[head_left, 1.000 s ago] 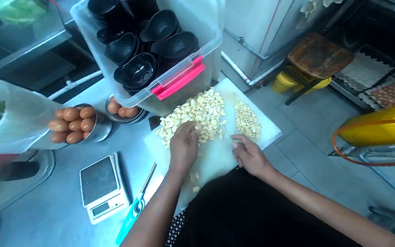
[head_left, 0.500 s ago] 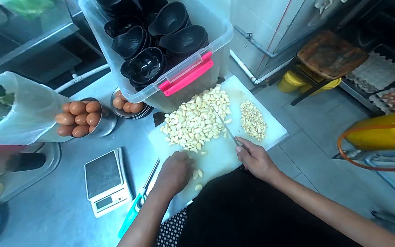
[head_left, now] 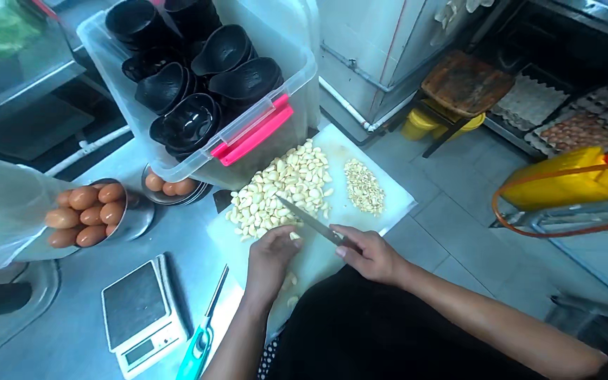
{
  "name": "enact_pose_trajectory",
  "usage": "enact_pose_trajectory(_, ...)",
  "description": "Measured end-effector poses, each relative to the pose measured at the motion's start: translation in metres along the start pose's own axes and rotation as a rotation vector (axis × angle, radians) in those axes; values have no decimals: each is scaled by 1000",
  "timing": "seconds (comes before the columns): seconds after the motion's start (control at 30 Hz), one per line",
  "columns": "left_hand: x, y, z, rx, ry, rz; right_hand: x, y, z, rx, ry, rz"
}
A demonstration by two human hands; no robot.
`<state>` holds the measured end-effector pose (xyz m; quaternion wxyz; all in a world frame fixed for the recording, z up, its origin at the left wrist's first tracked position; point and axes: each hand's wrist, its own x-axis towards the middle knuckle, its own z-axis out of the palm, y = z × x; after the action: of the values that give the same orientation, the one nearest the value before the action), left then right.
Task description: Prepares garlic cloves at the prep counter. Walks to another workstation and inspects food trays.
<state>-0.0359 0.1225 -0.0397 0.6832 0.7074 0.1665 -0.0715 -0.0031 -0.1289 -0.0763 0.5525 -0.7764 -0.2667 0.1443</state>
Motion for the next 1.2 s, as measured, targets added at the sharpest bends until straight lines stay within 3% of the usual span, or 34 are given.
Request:
enact_pose_trajectory(0.13,10,23,33,-373,39,-118,8,-15,-3,12,19,-101)
enact_pose_trajectory(0.57,6,25,57,-654,26,-243,7,-19,-5,35,13,-140)
enact_pose_trajectory(0.77,7,24,61,-663,29,-262,7,-15,-5,36,46,-134)
enact_pose_trajectory(1.03,3,29,75,-466,39,-264,7,-12,-3,15,115,-12)
enact_pose_trajectory(1.2,8,23,72,-390,-10,-148,5,-8,-3,225,136,79)
